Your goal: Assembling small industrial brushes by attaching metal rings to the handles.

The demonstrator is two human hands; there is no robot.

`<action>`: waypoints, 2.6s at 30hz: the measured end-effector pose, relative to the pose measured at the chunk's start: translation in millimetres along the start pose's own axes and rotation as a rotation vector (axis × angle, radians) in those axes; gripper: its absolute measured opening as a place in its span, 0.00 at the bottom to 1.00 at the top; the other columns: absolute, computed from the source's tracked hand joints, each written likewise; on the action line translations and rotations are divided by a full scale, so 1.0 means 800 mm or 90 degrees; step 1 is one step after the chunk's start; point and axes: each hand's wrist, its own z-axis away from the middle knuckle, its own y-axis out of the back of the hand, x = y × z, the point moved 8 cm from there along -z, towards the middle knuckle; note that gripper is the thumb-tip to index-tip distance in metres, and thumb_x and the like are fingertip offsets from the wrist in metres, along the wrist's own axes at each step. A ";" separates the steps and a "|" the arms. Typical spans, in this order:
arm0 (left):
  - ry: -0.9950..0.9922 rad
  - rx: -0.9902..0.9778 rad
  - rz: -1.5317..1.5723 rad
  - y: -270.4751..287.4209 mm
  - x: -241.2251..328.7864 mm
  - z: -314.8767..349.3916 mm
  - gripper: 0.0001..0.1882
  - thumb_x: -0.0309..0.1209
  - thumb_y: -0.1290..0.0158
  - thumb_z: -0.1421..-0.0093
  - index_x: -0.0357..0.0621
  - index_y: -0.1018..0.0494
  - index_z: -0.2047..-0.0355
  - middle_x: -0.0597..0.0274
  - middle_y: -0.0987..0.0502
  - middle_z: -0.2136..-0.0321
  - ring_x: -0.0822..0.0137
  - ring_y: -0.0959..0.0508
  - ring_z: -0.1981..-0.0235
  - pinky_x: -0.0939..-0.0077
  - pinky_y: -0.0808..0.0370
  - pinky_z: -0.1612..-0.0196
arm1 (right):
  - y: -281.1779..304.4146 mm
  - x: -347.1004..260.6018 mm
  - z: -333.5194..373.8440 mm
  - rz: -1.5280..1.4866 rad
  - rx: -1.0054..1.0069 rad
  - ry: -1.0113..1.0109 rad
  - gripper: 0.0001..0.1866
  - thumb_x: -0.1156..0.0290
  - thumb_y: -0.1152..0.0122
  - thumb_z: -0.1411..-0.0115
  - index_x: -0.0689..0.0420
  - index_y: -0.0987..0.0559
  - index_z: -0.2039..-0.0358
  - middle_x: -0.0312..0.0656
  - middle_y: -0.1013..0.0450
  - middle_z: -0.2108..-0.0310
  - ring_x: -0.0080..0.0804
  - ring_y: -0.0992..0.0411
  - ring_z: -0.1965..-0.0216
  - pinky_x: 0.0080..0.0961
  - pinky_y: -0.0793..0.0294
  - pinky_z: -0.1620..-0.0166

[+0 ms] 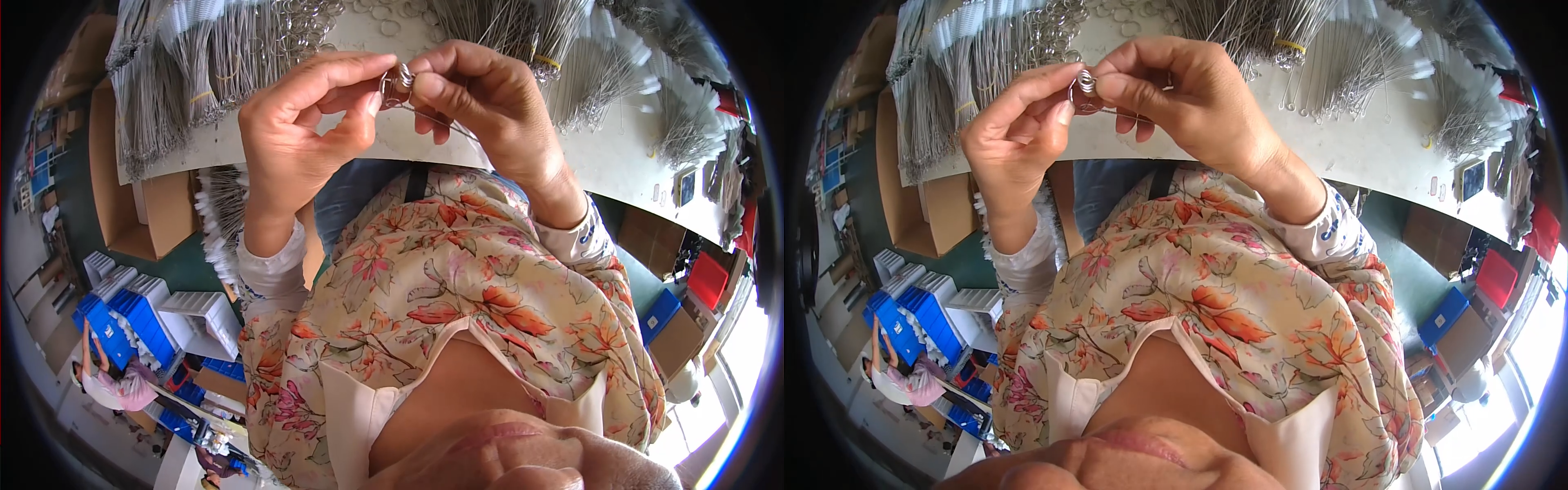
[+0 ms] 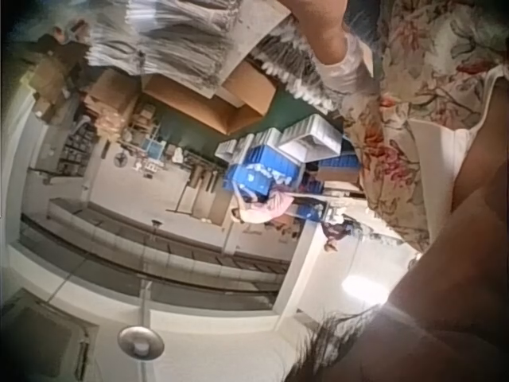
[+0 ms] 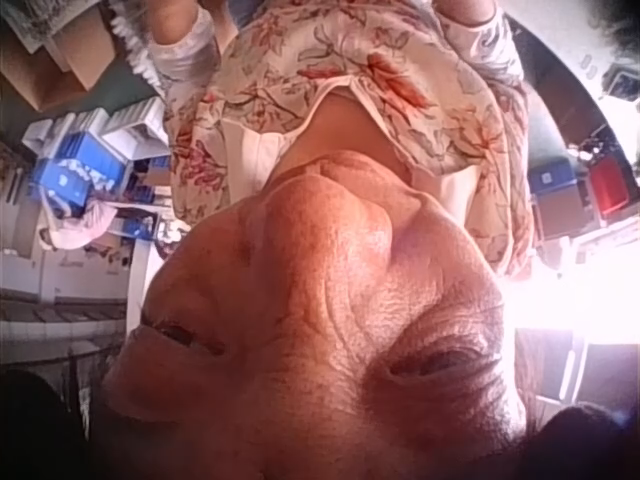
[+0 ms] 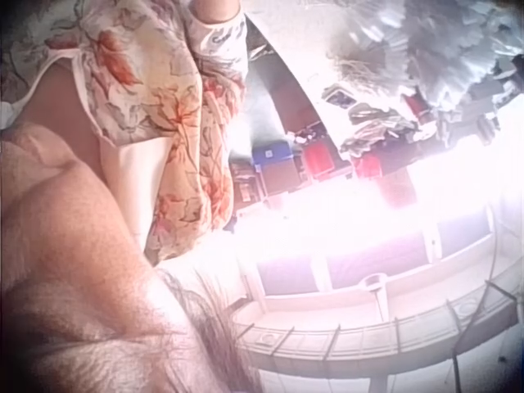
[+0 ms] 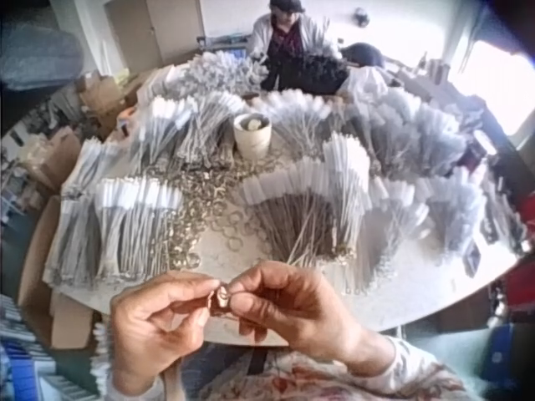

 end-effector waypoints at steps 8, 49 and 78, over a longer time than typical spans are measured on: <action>-0.043 0.037 -0.030 0.001 -0.005 0.003 0.15 0.12 0.48 0.51 0.32 0.26 0.61 0.55 0.24 0.64 0.72 0.23 0.66 0.82 0.24 0.62 | 0.001 -0.011 -0.005 0.168 0.018 0.011 0.07 0.71 0.42 0.44 0.61 0.22 0.67 0.33 0.25 0.76 0.13 0.32 0.79 0.11 0.34 0.78; 0.106 0.359 -0.140 0.222 -0.094 -0.084 0.11 0.33 0.51 0.41 0.38 0.33 0.64 0.55 0.24 0.73 0.62 0.22 0.77 0.72 0.22 0.71 | 0.276 -0.137 -0.037 0.144 0.368 0.320 0.12 0.67 0.54 0.39 0.63 0.27 0.64 0.41 0.30 0.75 0.24 0.30 0.77 0.20 0.26 0.74; 0.176 0.411 -0.479 0.472 -0.136 0.018 0.14 0.35 0.54 0.38 0.47 0.28 0.54 0.73 0.31 0.74 0.84 0.41 0.85 0.89 0.51 0.87 | 0.597 -0.200 0.264 0.958 0.975 -0.055 0.19 0.51 0.44 0.48 0.54 0.19 0.69 0.43 0.24 0.75 0.30 0.26 0.72 0.29 0.28 0.65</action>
